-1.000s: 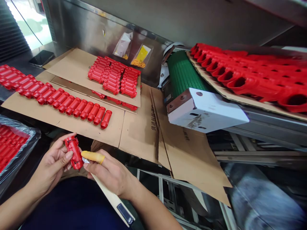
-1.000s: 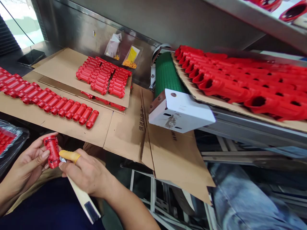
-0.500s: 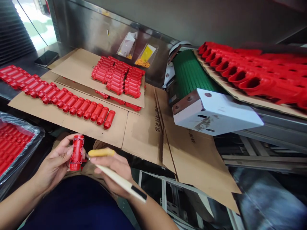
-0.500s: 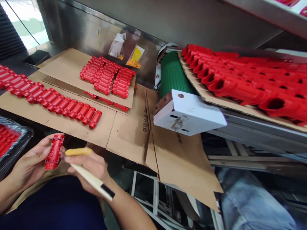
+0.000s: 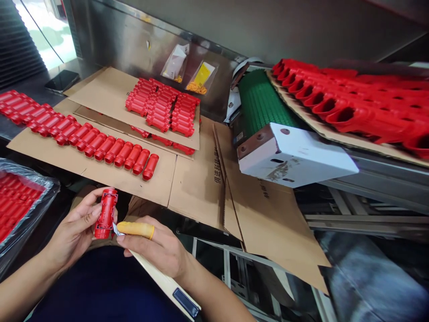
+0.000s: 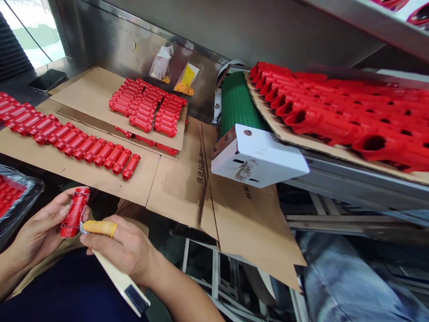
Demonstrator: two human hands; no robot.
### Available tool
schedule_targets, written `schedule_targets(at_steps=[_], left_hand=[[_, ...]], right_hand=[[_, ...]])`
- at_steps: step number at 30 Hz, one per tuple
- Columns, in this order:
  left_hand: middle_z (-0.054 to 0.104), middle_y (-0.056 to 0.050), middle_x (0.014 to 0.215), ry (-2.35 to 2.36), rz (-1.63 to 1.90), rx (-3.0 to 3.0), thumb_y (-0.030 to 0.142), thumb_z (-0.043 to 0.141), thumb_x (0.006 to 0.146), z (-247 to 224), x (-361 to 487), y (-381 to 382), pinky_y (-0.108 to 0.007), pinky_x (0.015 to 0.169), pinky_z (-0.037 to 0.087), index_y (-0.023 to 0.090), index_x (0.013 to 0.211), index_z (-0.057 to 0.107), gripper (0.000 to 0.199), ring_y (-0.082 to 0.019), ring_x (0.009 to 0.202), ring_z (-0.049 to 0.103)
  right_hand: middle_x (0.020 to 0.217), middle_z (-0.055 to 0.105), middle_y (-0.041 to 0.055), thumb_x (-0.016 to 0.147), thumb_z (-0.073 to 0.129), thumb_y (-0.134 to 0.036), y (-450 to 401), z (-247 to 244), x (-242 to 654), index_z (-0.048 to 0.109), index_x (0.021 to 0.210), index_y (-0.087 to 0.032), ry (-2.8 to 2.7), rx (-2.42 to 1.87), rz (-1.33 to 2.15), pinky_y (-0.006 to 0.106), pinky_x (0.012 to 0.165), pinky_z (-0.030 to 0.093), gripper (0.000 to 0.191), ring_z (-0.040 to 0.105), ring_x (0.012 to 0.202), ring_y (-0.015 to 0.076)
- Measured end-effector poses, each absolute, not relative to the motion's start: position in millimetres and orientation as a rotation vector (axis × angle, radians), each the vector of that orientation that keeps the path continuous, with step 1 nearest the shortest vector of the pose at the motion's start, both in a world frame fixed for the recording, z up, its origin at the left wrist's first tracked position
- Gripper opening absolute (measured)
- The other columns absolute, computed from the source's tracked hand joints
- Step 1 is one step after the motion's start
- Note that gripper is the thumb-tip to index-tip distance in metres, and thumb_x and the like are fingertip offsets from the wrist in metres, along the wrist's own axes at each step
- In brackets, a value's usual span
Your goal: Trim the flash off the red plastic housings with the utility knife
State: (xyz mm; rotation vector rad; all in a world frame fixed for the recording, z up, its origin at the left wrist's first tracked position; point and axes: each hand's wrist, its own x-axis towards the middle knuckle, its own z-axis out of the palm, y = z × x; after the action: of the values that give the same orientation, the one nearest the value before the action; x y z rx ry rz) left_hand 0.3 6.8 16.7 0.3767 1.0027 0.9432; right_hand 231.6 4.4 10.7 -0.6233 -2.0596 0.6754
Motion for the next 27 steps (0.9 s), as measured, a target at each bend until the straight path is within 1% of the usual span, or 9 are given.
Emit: schedule_targets(at_steps=[4,7,9,12,15,17,19,23,27], left_hand=[[0.079,-0.008,0.097,1.027,0.947,0.363,0.043,0.092,0.084,19.1,2.0,6.8,-0.028,0.074,0.061,0.025,0.136,0.071,0.059,-0.021,0.081,0.072],[0.079,-0.006,0.097,1.033,0.957,0.368,0.041,0.091,0.085,18.3,3.0,6.9,-0.029,0.072,0.061,0.027,0.133,0.072,0.053,-0.019,0.076,0.070],[0.078,-0.006,0.096,1.025,0.953,0.370,0.039,0.089,0.087,16.3,3.0,6.7,-0.028,0.071,0.061,0.027,0.131,0.073,0.049,-0.019,0.075,0.070],[0.078,-0.006,0.096,1.015,0.945,0.364,0.038,0.088,0.088,13.0,2.2,6.0,-0.027,0.072,0.060,0.027,0.132,0.074,0.048,-0.019,0.078,0.071],[0.077,-0.006,0.096,1.008,0.951,0.356,0.038,0.088,0.087,12.8,1.5,5.6,-0.029,0.076,0.060,0.026,0.135,0.074,0.051,-0.022,0.082,0.072],[0.078,-0.007,0.099,1.014,0.957,0.364,0.039,0.090,0.086,14.7,1.3,6.1,-0.029,0.076,0.059,0.027,0.137,0.074,0.055,-0.022,0.085,0.072],[0.078,-0.008,0.104,1.026,0.968,0.382,0.041,0.093,0.083,17.0,1.4,7.0,-0.027,0.076,0.058,0.027,0.138,0.075,0.060,-0.021,0.086,0.072],[0.078,-0.008,0.109,1.034,1.010,0.461,0.042,0.092,0.083,17.1,2.3,7.2,-0.027,0.079,0.057,0.028,0.141,0.075,0.062,-0.021,0.090,0.071],[0.079,-0.007,0.105,1.025,1.062,0.605,0.040,0.088,0.089,9.6,2.3,5.6,-0.028,0.080,0.056,0.031,0.144,0.073,0.057,-0.022,0.093,0.072]], right_hand=[[0.115,0.080,0.0097,0.112,0.061,-0.019,2.7,23.7,232.0,0.073,0.130,-0.018,-2.167,-0.722,0.677,0.031,0.087,0.068,0.021,0.076,0.096,0.0188],[0.099,0.078,0.0064,0.116,0.051,-0.023,3.6,31.2,230.9,0.074,0.120,-0.018,-2.312,-0.782,0.669,0.030,0.077,0.065,0.024,0.072,0.086,0.0175],[0.089,0.076,0.0052,0.116,0.048,-0.021,5.2,30.5,229.6,0.074,0.115,-0.017,-2.356,-0.755,0.637,0.031,0.072,0.064,0.026,0.069,0.081,0.0187],[0.097,0.079,0.0091,0.113,0.055,-0.018,6.9,22.5,227.4,0.072,0.117,-0.016,-2.231,-0.692,0.646,0.032,0.075,0.066,0.018,0.072,0.085,0.0203],[0.105,0.082,0.0105,0.111,0.063,-0.025,5.5,12.4,223.4,0.070,0.120,-0.019,-1.893,-0.735,0.972,0.034,0.085,0.068,0.013,0.079,0.094,0.0204],[0.100,0.083,0.0078,0.109,0.068,-0.037,3.5,6.7,218.8,0.070,0.115,-0.021,-1.550,-0.806,1.345,0.035,0.084,0.069,0.017,0.081,0.089,0.0192],[0.096,0.084,0.0064,0.104,0.076,-0.047,2.3,1.8,213.1,0.069,0.108,-0.021,-1.205,-0.809,1.627,0.035,0.080,0.069,0.027,0.081,0.081,0.0177],[0.089,0.083,0.0042,0.093,0.089,-0.048,4.3,-5.4,203.7,0.071,0.102,-0.020,-0.801,-0.727,1.834,0.031,0.078,0.067,0.035,0.078,0.074,0.0153],[0.087,0.082,0.0035,0.089,0.093,-0.044,4.7,-8.8,203.1,0.072,0.100,-0.019,-0.611,-0.705,1.930,0.026,0.076,0.065,0.034,0.077,0.076,0.0139]])
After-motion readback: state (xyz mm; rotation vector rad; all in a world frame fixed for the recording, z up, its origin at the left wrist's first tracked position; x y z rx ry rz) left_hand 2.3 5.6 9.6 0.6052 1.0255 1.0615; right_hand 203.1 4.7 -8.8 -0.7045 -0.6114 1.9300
